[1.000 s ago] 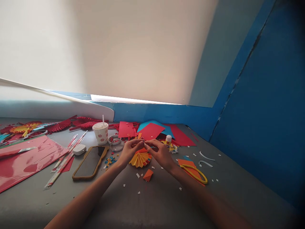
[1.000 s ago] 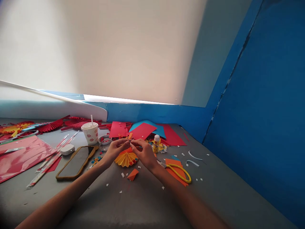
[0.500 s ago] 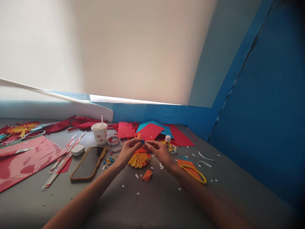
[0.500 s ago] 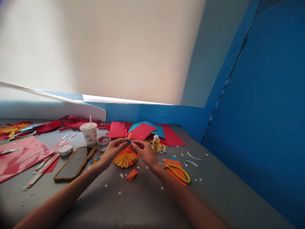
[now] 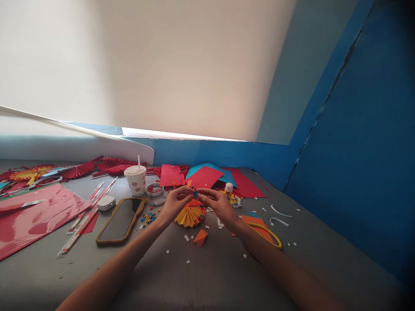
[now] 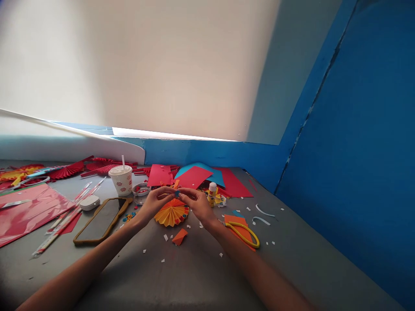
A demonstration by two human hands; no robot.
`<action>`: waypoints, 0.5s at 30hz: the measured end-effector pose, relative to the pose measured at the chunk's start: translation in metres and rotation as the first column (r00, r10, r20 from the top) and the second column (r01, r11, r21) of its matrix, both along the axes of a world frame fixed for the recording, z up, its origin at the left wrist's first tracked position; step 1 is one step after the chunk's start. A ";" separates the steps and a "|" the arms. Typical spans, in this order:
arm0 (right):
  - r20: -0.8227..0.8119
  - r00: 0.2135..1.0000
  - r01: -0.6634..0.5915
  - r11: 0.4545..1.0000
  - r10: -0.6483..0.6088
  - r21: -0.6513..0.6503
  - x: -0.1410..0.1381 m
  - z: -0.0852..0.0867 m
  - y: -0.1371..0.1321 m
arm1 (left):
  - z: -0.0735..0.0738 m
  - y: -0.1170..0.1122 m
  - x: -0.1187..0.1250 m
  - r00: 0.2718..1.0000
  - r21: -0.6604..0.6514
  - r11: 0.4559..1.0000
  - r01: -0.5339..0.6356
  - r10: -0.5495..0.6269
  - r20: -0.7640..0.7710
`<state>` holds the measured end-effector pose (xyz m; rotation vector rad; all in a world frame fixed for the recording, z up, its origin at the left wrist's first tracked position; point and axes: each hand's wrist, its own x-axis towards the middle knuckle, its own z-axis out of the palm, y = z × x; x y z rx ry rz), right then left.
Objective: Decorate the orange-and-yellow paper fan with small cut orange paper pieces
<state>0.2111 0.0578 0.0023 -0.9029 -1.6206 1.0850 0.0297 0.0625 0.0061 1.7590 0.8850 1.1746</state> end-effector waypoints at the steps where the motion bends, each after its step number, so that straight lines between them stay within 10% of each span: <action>1: -0.004 1.000 -0.003 1.000 0.003 -0.008 0.000 0.000 0.000 | 0.002 -0.001 0.000 1.000 -0.006 1.000 -0.003 0.003 0.000; 15: -0.007 1.000 -0.027 1.000 0.027 0.005 0.003 0.008 -0.002 | -0.001 0.003 -0.001 0.964 -0.285 0.941 0.180 -0.111 0.242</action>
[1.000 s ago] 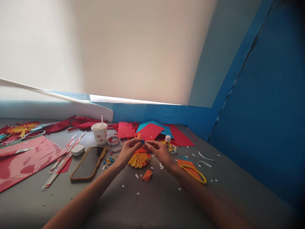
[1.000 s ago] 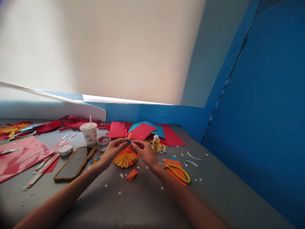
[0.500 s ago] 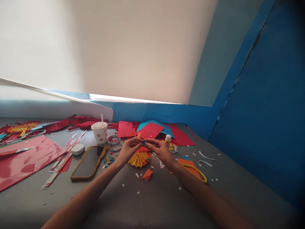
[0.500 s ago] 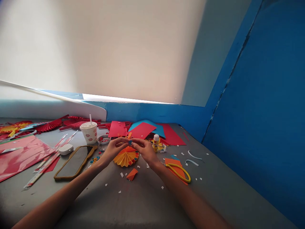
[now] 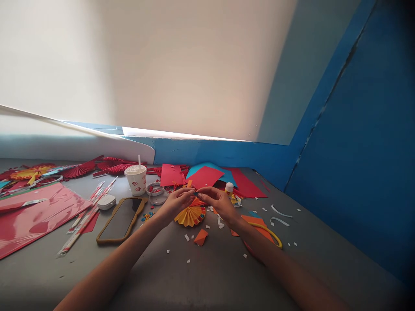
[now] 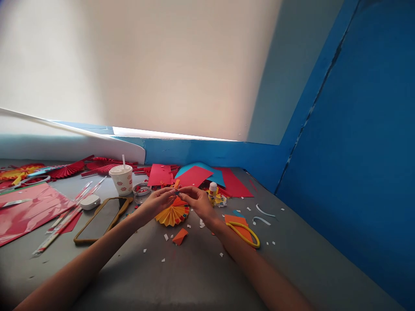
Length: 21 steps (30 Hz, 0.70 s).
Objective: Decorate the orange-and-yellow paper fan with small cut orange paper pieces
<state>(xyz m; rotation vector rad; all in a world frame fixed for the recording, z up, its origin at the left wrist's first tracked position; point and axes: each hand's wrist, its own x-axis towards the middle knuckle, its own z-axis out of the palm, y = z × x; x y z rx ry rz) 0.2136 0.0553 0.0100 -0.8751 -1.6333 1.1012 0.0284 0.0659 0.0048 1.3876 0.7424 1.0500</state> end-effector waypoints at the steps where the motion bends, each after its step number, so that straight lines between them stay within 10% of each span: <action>1: -0.002 1.000 0.005 1.000 -0.005 0.012 0.000 0.001 0.000 | -0.001 0.001 -0.001 0.999 -0.025 0.999 0.020 -0.020 0.027; 21: 0.114 0.993 -0.027 0.962 -0.004 0.270 0.001 -0.004 0.004 | -0.003 -0.002 -0.002 0.997 -0.048 0.996 0.079 -0.078 0.021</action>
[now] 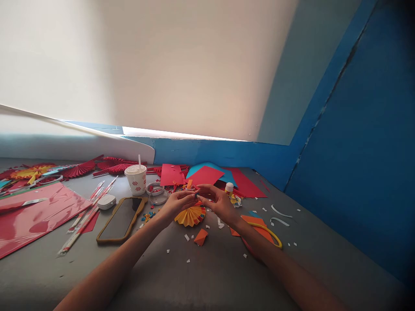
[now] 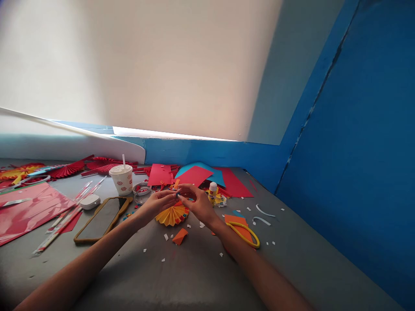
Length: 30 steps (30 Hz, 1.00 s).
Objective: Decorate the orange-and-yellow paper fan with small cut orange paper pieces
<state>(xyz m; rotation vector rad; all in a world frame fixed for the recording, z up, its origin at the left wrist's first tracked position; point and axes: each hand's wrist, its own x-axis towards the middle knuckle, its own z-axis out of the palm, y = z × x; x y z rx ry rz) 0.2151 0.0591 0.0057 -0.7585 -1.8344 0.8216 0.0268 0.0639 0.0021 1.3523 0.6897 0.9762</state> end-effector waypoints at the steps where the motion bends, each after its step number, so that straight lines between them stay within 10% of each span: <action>1: 0.018 1.000 0.007 1.000 -0.007 0.025 0.000 0.000 -0.001 | 0.000 0.000 0.000 1.000 0.001 1.000 -0.010 0.010 -0.003; 12: 0.266 0.963 -0.040 0.951 -0.044 0.305 0.004 0.008 -0.009 | 0.004 -0.003 0.003 0.998 0.014 0.998 -0.068 0.067 0.015; 24: 0.140 0.973 0.135 0.948 -0.182 0.288 -0.002 -0.001 -0.007 | -0.002 0.001 0.000 0.997 0.065 0.995 -0.071 0.069 0.027; 30: 0.259 0.957 0.033 0.933 -0.133 0.359 0.000 0.005 -0.010 | 0.003 -0.002 0.001 0.997 0.055 0.996 -0.076 0.075 0.031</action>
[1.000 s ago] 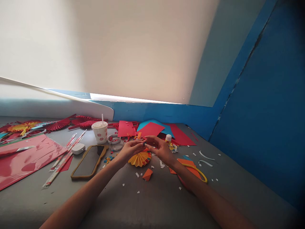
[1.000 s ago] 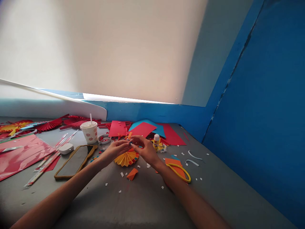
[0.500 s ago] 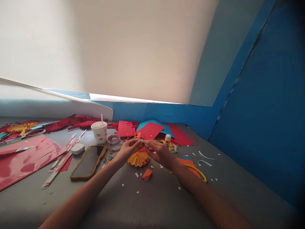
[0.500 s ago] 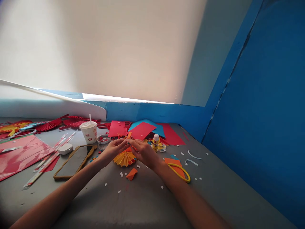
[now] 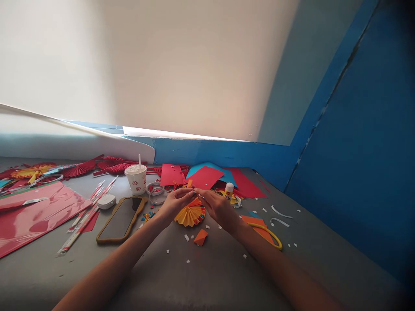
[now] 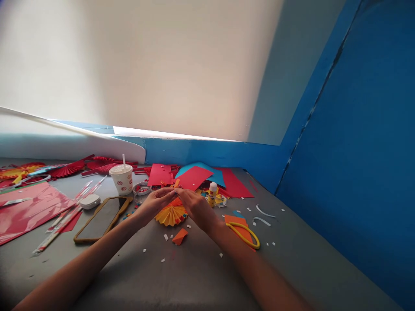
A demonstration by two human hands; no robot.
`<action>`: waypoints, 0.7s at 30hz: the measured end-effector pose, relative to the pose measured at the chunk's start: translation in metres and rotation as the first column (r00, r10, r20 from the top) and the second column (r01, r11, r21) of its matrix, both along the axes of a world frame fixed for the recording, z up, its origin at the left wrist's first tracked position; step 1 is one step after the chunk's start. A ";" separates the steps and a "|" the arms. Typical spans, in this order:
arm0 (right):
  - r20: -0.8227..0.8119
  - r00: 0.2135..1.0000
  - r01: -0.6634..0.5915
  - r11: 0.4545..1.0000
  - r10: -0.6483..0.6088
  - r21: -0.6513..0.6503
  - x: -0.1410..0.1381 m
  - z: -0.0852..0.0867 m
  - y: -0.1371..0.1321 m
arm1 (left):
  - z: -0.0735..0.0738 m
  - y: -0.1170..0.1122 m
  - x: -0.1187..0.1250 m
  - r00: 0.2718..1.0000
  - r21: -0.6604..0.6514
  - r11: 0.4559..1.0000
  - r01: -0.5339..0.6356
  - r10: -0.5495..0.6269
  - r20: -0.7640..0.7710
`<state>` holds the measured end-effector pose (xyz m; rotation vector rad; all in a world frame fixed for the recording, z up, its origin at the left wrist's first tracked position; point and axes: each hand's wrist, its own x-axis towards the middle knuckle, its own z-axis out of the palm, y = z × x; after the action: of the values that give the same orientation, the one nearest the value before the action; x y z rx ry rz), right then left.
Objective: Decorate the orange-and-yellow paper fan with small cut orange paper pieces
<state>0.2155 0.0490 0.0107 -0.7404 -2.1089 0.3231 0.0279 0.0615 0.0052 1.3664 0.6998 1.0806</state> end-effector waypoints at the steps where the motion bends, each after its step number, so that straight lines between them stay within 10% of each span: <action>1: 0.024 1.000 -0.018 1.000 0.018 0.006 0.000 0.002 -0.001 | 0.001 0.000 0.000 1.000 -0.003 1.000 -0.004 0.004 -0.002; 14: 0.112 0.982 0.171 0.974 -0.155 -0.149 0.003 0.008 -0.002 | -0.002 0.005 -0.005 0.994 0.078 0.996 -0.052 0.059 -0.087; 21: 0.510 0.805 -0.025 0.876 0.303 -0.481 0.005 0.015 -0.020 | 0.016 -0.002 -0.011 0.983 0.201 0.972 -0.118 0.143 -0.112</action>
<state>0.2207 0.0291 0.0254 -1.0158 -2.7292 0.8004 0.0168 0.0593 0.0207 1.5838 0.8027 1.1996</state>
